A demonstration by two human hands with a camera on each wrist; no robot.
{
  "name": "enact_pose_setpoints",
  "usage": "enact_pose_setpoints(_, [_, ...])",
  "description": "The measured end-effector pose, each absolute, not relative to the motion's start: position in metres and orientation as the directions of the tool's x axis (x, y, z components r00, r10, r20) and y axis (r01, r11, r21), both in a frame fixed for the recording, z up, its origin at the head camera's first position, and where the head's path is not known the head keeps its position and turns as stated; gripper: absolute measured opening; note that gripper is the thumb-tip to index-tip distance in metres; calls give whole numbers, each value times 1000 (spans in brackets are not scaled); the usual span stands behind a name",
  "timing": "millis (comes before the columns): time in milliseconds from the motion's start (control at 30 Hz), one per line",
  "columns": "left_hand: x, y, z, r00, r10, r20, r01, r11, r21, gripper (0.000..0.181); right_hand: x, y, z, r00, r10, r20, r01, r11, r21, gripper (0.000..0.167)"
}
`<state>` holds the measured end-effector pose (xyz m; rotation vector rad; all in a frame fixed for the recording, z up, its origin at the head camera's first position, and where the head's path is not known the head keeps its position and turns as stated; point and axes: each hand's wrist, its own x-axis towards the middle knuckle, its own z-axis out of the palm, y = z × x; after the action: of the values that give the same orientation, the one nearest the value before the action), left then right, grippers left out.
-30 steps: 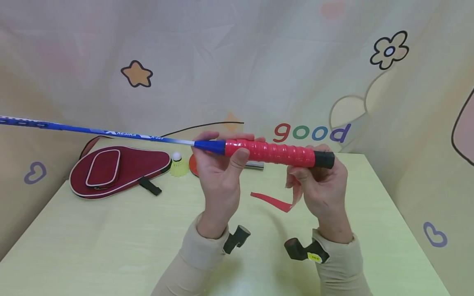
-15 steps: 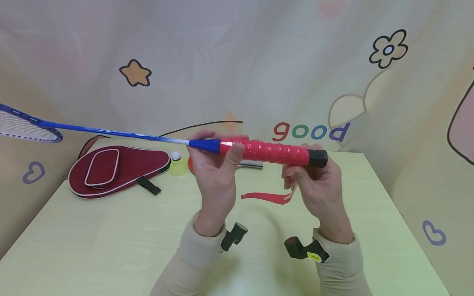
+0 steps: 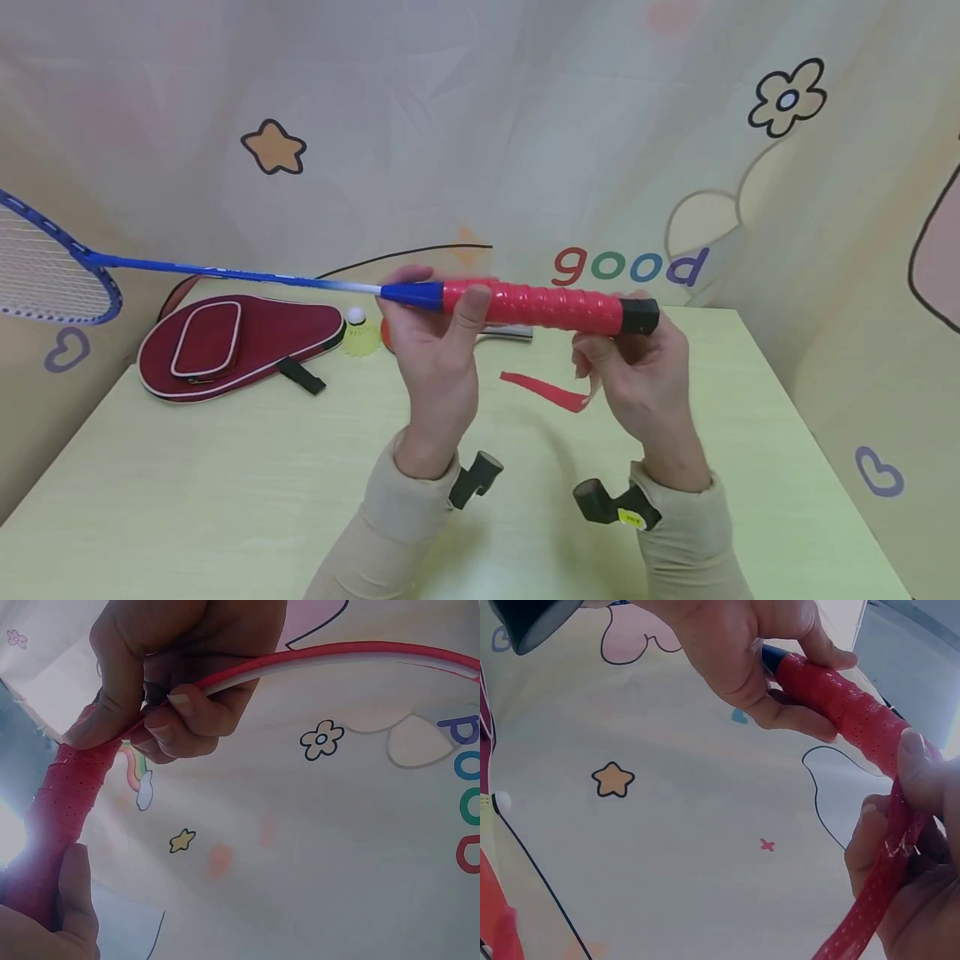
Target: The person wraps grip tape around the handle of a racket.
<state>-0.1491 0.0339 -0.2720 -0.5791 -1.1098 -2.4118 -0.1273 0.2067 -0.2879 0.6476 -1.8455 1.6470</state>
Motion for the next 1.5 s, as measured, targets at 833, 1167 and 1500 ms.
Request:
enact_pose_setpoints(833, [-153, 36, -272, -710, -62, 702, 541, -686, 486, 62, -119, 210, -284, -776, 24, 631, -630, 26, -776, 20])
enact_pose_setpoints(1167, [-152, 35, -271, -709, -65, 703, 572, -637, 518, 62, -123, 213, -286, -733, -14, 681, -680, -29, -733, 20])
enact_pose_setpoints(1500, [-149, 34, -270, -744, -92, 661, 556, -634, 538, 61, -126, 209, -285, -688, 20, 725, -725, 16, -688, 32])
